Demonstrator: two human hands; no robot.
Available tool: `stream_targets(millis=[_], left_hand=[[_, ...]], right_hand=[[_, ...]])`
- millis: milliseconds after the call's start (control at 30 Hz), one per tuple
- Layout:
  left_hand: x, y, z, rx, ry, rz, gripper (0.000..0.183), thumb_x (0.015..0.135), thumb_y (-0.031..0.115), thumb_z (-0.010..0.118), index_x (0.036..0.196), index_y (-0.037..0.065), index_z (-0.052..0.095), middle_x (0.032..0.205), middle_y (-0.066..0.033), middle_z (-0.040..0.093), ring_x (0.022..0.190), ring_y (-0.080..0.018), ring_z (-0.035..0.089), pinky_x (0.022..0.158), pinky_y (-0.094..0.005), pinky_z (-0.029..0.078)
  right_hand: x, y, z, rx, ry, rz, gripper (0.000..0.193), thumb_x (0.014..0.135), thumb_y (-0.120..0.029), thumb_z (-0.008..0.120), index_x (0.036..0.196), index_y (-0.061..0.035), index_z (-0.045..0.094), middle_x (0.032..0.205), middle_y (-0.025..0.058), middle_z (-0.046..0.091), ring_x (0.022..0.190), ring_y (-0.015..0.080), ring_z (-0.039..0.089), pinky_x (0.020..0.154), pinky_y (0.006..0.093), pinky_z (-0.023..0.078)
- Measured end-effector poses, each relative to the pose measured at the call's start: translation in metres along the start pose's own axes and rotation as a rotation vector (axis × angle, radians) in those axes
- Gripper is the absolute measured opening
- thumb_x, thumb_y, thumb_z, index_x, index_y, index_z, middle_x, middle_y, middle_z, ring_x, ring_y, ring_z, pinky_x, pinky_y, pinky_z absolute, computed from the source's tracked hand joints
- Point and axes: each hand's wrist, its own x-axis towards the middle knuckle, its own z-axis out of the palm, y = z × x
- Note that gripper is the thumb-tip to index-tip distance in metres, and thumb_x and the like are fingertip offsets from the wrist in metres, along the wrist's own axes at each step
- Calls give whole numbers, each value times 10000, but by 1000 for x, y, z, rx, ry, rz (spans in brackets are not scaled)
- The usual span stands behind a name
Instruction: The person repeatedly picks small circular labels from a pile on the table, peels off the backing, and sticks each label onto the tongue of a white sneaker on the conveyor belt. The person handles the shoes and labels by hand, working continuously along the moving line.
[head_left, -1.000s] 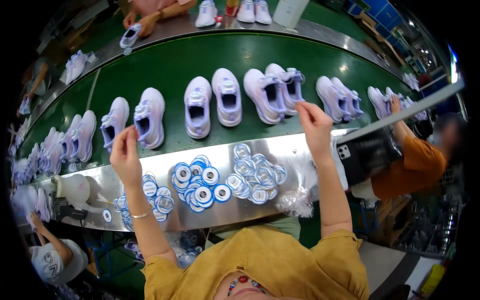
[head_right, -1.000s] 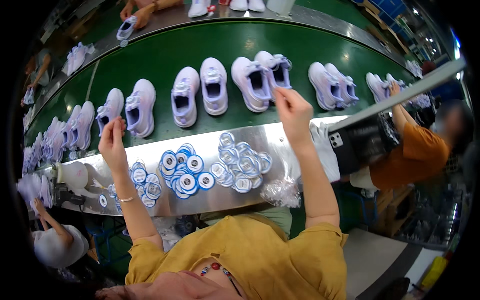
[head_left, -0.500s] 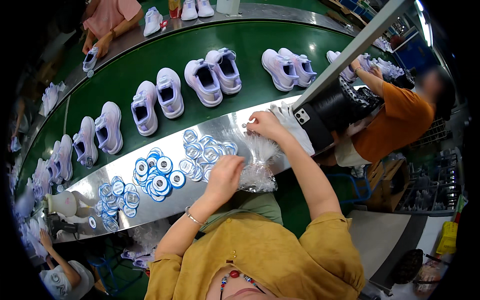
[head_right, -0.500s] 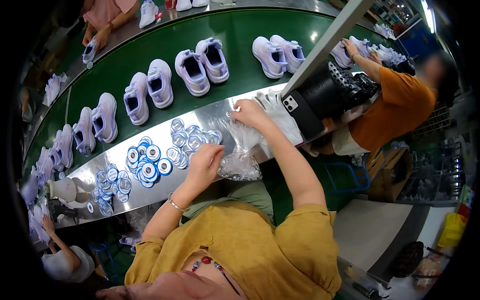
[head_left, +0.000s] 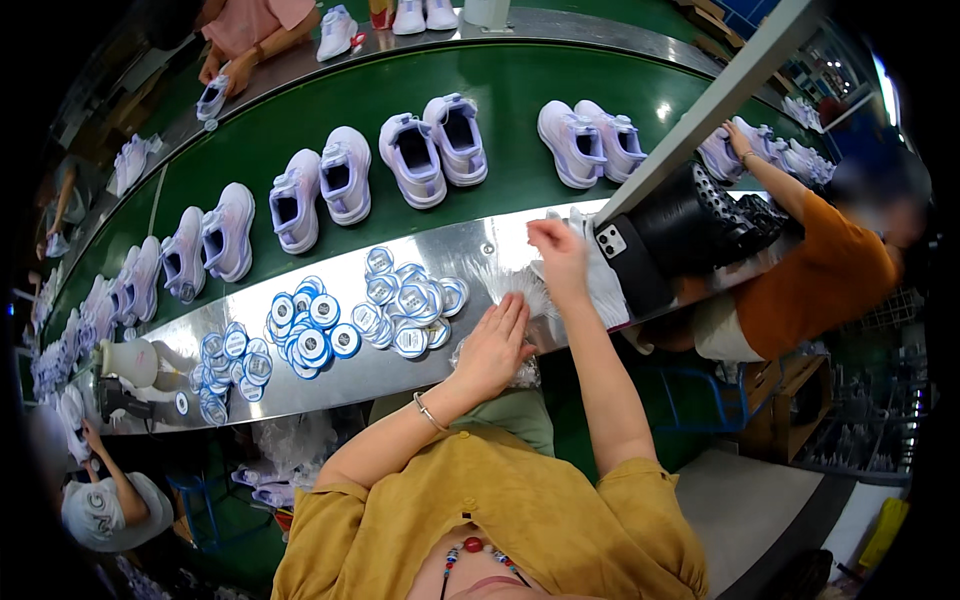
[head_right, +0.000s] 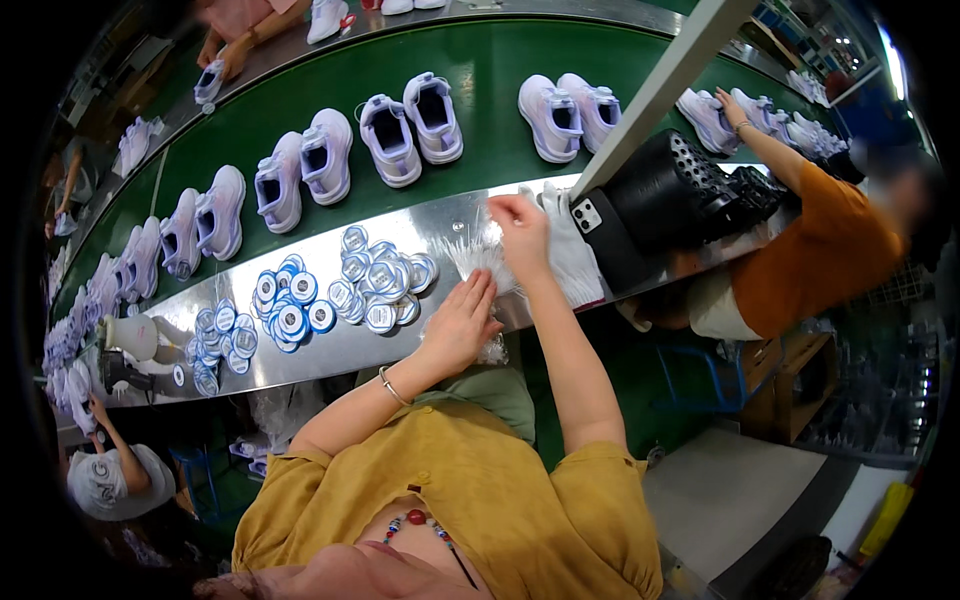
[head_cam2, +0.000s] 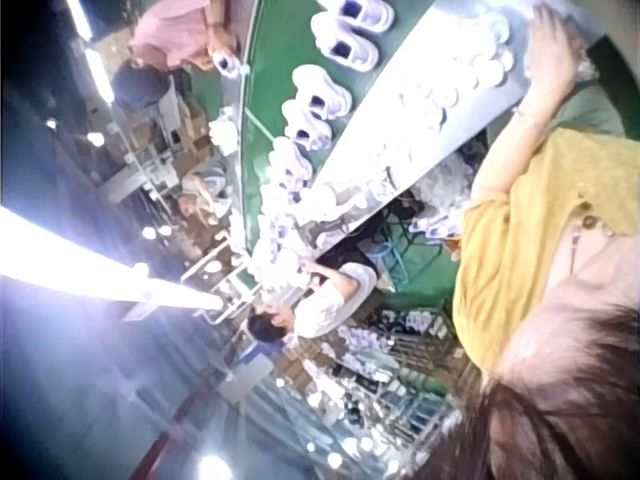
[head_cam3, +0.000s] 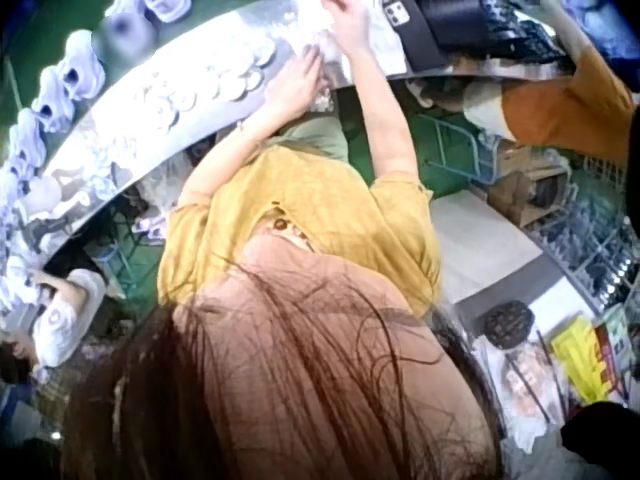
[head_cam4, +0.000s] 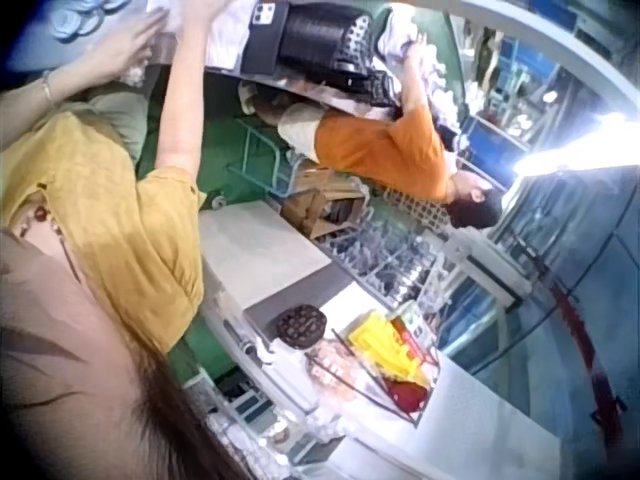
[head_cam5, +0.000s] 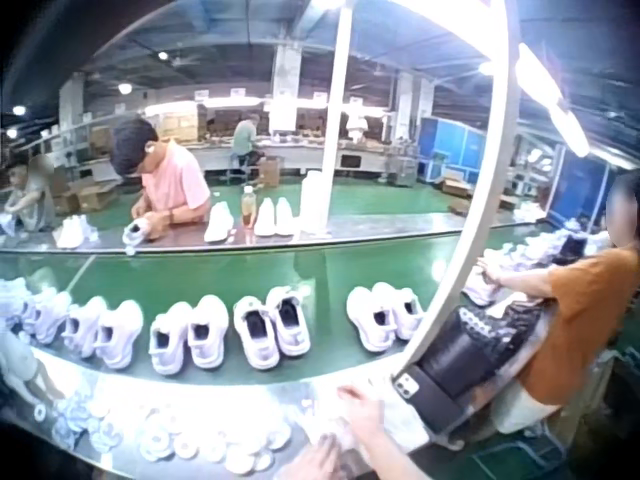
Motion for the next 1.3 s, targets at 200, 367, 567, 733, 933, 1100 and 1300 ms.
stream_targets(millis=[200, 367, 567, 733, 933, 1100, 1300], left_hand=[[-6, 0, -10, 30, 84, 9, 471, 806, 159, 649, 1218, -28, 518, 1317, -210, 482, 1218, -348, 470, 988, -414, 403], [-23, -39, -59, 44, 475, -145, 326, 740, -12, 636, 1062, 5, 583, 1003, -153, 593, 887, -332, 571, 794, -410, 463], [-39, -100, -84, 36, 247, -397, 420, 702, 131, 766, 1049, -18, 581, 1005, -154, 546, 897, -308, 530, 793, -368, 453], [-36, -103, -92, -322, 276, -599, 314, 713, 71, 750, 967, -2, 580, 851, -96, 578, 759, -212, 559, 685, -317, 467], [-53, -121, -89, -664, 307, -733, 239, 766, 68, 710, 968, 23, 590, 636, -21, 542, 583, -81, 488, 517, -258, 392], [-64, -116, -96, -348, 373, -636, 229, 768, 146, 726, 846, 23, 549, 638, -66, 578, 539, -219, 522, 534, -330, 422], [-86, -132, -110, -684, 339, -743, 171, 808, 89, 695, 826, 21, 539, 710, -40, 567, 558, -114, 499, 512, -228, 418]], right_hand=[[5, -73, -18, 440, 116, -108, 106, 903, -49, 593, 981, 22, 608, 865, 55, 633, 793, 110, 587, 746, 231, 470], [-30, -75, -12, 482, -58, 54, 110, 926, -68, 559, 1016, -16, 595, 762, 17, 575, 607, 62, 492, 552, 192, 417], [-55, -48, 22, 244, -221, 322, 88, 913, -117, 581, 955, -41, 594, 709, -38, 520, 572, 19, 401, 488, 169, 309], [-68, -40, 39, 60, -262, 190, 91, 901, -123, 594, 934, -38, 586, 729, -50, 545, 596, 14, 418, 523, 181, 335], [-80, -43, 62, 19, -326, 238, 101, 906, -124, 586, 920, -28, 560, 688, -36, 504, 622, 32, 431, 545, 201, 349], [-89, -23, 96, -28, -306, 232, 144, 879, -151, 615, 881, -19, 556, 647, -2, 522, 586, 49, 442, 514, 230, 357], [-98, -24, 122, -57, -325, 213, 139, 880, -148, 600, 887, -13, 568, 648, 35, 569, 563, 96, 493, 508, 271, 398]])
